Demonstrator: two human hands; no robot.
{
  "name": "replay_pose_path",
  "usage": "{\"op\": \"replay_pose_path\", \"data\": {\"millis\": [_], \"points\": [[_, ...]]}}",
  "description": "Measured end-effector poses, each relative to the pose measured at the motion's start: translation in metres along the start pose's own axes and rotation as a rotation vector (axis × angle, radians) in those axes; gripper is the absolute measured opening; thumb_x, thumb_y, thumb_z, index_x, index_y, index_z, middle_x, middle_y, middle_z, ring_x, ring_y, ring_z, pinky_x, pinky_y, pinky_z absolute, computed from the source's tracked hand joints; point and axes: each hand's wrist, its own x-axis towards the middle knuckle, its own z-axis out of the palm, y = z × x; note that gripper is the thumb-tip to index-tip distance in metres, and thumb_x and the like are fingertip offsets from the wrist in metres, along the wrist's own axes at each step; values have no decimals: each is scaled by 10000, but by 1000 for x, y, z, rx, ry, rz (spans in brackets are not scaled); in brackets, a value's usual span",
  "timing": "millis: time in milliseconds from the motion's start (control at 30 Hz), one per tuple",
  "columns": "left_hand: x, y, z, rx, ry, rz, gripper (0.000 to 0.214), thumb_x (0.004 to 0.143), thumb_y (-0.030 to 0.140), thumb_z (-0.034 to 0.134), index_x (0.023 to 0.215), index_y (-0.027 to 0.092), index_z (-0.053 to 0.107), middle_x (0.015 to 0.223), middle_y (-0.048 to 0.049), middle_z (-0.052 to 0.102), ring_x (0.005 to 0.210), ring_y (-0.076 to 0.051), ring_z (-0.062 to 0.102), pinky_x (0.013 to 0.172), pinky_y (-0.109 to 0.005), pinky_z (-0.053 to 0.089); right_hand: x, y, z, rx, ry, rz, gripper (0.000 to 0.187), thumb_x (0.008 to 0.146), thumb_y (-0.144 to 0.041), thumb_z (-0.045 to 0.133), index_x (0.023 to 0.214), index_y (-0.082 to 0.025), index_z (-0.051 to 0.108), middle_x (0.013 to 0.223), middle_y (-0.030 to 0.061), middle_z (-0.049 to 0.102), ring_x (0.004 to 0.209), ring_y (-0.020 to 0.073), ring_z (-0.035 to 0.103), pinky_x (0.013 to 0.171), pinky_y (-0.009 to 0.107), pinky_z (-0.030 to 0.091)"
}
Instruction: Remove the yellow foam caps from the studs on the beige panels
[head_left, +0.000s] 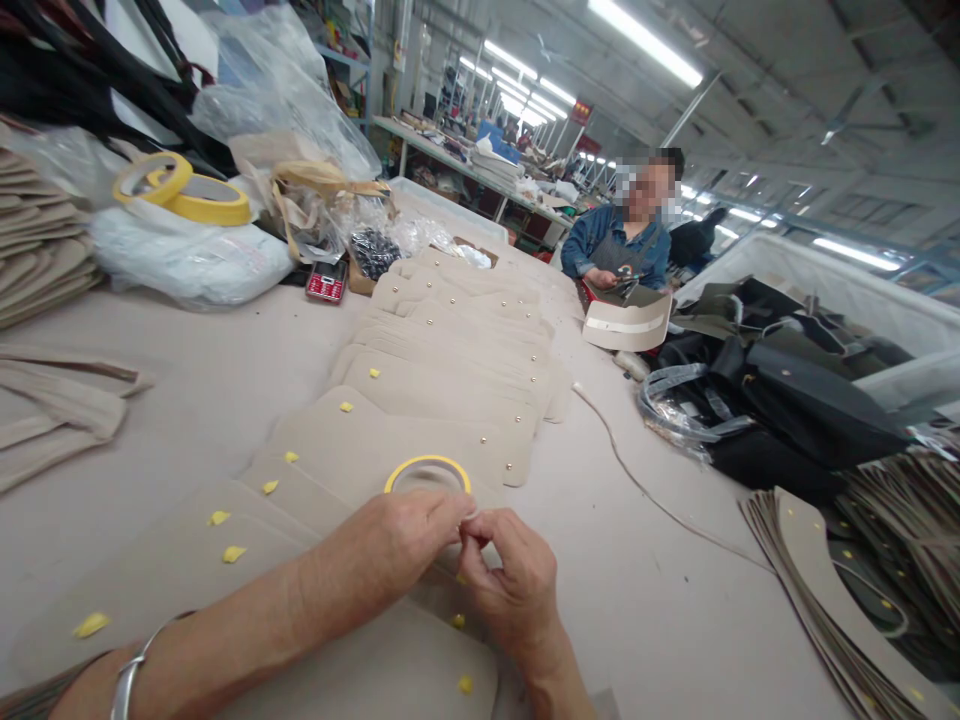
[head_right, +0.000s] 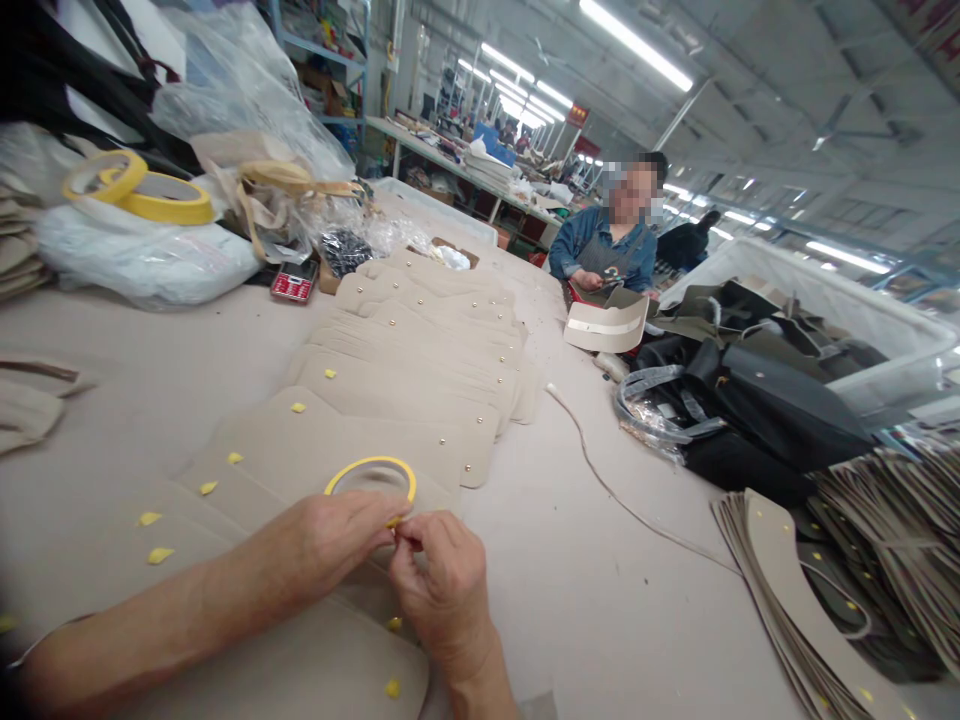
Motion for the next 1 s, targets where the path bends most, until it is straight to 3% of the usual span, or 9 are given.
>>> {"op": "replay_pose_path", "data": {"millis": [133,200,367,433,567,667,867,1000], "points": [[3,2,-7,36,-48,-59,173,939,89,422,826,184,513,787,-5,563,700,-152,529,624,-268,373,-3,-2,3,-30,58,21,168,778,-30,513,764,-165,613,650,1,612,575,107,559,581,209,435],[6,2,-9,86,-45,-69,170,908,65,451,810,187,519,768,0,546,669,-152,509,606,-272,349,0,-4,2,20,57,131,150,770,-60,528,762,-161,639,650,3,627,561,106,569,568,207,443],[16,0,-7,228,50,18,157,866,71,471,784,198,514,727,-9,499,618,-177,448,553,-299,284,15,-8,-1,410,-12,762,136,759,-255,595,663,-162,621,499,-17,596,438,111,532,445,204,422],[19,1,-5,254,123,68,177,877,71,431,780,198,507,712,-13,483,618,-184,439,552,-308,275,21,-3,0,534,-20,900,157,723,-298,620,644,-163,606,467,-25,585,412,113,526,426,206,425],[22,10,-8,238,190,149,211,930,80,360,817,186,503,728,-13,485,630,-174,437,560,-299,298,30,23,2,505,96,990,155,665,-308,654,641,-159,619,473,-40,571,403,108,523,407,204,428],[27,8,-13,319,172,120,194,955,113,379,824,184,503,732,-14,505,638,-177,454,561,-296,321,30,47,0,451,134,1006,232,670,-378,694,697,-152,652,534,-20,617,459,123,572,459,219,479],[39,-28,-6,494,-129,-128,111,920,106,474,915,184,552,849,-68,595,781,-238,527,633,-334,400,28,68,0,457,-34,965,344,734,-468,697,830,-138,690,712,52,714,587,139,639,582,244,533],[38,-35,-1,478,-184,-153,111,898,88,488,905,170,561,888,-88,596,835,-255,516,701,-373,422,30,70,3,465,-68,969,345,732,-463,698,822,-131,682,689,55,705,598,144,644,578,247,538]]}}
